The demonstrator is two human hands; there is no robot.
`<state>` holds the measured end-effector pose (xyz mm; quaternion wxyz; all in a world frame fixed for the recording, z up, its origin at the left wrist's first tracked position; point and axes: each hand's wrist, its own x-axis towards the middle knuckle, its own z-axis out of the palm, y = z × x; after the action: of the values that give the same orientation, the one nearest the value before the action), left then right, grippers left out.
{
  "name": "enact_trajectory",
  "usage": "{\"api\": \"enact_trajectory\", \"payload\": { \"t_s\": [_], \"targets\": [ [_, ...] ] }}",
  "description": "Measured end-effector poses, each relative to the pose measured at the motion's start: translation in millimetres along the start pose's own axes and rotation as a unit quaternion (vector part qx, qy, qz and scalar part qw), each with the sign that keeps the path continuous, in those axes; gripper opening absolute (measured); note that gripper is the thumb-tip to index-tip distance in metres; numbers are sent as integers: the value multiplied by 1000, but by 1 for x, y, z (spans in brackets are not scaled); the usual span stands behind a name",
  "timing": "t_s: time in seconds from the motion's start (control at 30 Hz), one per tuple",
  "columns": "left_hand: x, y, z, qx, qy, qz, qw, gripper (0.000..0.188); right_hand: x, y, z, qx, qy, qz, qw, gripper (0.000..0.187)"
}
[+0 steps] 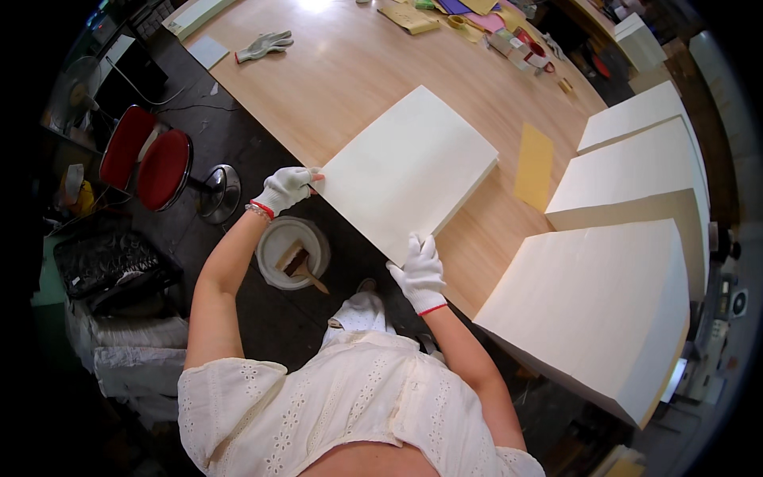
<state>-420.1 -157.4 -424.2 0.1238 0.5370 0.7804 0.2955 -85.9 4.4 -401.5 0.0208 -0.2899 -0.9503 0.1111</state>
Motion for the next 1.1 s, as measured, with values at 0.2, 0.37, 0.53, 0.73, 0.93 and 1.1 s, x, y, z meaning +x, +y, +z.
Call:
{"api": "enact_trajectory", "payload": {
  "t_s": [0.2,0.37,0.53,0.73,0.93,1.1],
  "targets": [
    [-2,24,0,209,98,31,972,27,-9,1,2,-24,70,-44,996,87],
    [-1,20,-4,90,-10,21,996,35,-16,9,-32,66,-94,13,993,88],
    [14,62,-29,140,71,78,984,39,-70,45,-58,299,-187,-26,935,66],
    [68,200,-74,40,169,216,961,37,-159,97,-145,366,-188,9,911,57],
    [82,491,-113,-87,47,481,871,27,-254,147,-251,400,-18,-34,916,37],
    [77,720,-55,-39,-151,631,760,18,-345,192,-305,443,97,46,890,28]
  ]
}}
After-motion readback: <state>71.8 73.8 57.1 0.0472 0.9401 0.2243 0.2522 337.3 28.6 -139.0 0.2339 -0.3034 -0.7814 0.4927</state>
